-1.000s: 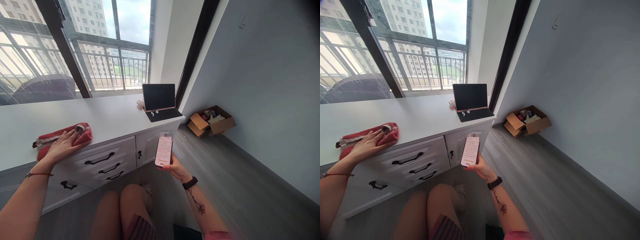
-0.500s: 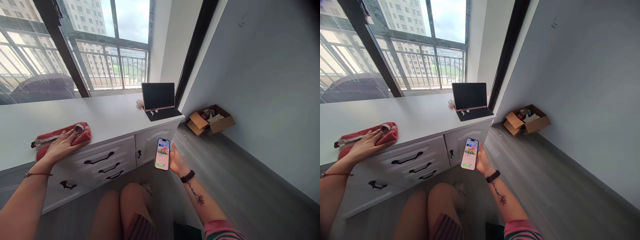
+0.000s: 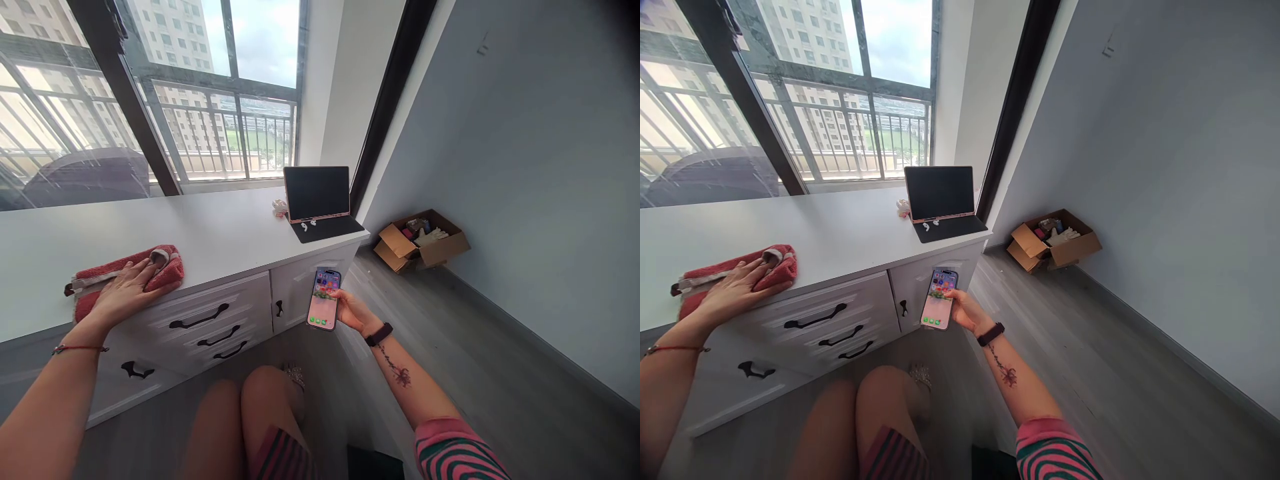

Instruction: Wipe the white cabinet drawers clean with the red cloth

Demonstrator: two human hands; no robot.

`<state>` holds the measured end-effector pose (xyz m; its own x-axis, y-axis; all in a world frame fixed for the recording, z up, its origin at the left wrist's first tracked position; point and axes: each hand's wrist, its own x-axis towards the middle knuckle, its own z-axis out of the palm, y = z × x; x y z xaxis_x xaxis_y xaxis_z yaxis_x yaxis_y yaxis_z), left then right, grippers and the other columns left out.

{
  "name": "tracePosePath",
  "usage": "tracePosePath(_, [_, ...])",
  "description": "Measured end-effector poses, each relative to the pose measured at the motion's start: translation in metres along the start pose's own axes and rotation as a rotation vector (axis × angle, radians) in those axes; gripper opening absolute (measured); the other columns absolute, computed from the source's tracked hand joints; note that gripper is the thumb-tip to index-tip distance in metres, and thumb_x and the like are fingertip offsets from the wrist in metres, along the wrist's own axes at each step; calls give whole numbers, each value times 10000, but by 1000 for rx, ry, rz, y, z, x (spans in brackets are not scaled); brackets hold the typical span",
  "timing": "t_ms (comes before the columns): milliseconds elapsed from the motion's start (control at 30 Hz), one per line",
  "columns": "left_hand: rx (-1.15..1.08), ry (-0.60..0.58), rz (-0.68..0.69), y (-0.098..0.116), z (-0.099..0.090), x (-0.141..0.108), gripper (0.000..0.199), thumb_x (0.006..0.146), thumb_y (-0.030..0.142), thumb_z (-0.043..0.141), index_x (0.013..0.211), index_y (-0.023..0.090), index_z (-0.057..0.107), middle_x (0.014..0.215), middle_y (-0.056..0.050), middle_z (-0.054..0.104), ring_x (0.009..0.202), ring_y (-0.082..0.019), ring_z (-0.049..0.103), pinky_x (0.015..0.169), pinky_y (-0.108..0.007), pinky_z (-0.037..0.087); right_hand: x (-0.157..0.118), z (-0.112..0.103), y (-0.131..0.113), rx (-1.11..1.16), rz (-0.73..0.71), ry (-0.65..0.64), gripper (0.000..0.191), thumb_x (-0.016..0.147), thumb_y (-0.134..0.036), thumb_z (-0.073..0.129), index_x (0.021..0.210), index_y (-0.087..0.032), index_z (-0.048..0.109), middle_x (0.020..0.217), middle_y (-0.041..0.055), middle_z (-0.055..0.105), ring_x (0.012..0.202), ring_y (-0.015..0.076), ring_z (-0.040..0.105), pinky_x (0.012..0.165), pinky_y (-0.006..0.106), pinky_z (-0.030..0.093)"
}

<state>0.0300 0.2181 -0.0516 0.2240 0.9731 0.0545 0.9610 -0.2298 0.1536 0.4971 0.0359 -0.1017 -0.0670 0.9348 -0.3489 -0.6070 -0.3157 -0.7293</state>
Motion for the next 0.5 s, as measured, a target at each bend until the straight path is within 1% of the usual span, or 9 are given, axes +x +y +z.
tracePosePath(100, [-5,-5,13,0,-1,-1,871,811,691,341,1484,145,261,1571,-138,179,1444,-335,60,1139,-484,120,-12,6,-7,-34,-85,-68,307,651,-94,602,953,-149,623,949,56,713,889,201,671,878,363,511])
tracePosePath(233, [-14,-3,1,3,-3,-2,878,805,690,361,1480,136,272,1569,-140,191,1440,-343,81,1137,-487,129,-15,9,-15,-97,-139,-107,371,620,-51,641,973,-159,613,986,52,709,892,197,669,845,348,524])
tracePosePath(367, [-16,3,0,6,-5,-4,871,806,691,345,1481,144,275,1568,-130,198,1442,-335,82,1137,-480,131,-11,8,-23,-110,-142,-60,374,617,-44,692,962,-161,606,921,34,715,818,174,677,796,323,537])
tracePosePath(500, [-15,15,27,4,-4,-3,860,814,703,322,1480,160,280,1568,-127,195,1439,-340,93,1128,-493,148,-8,3,-33,-91,-133,-1,340,639,-51,692,948,-164,604,882,21,715,795,170,681,814,338,540])
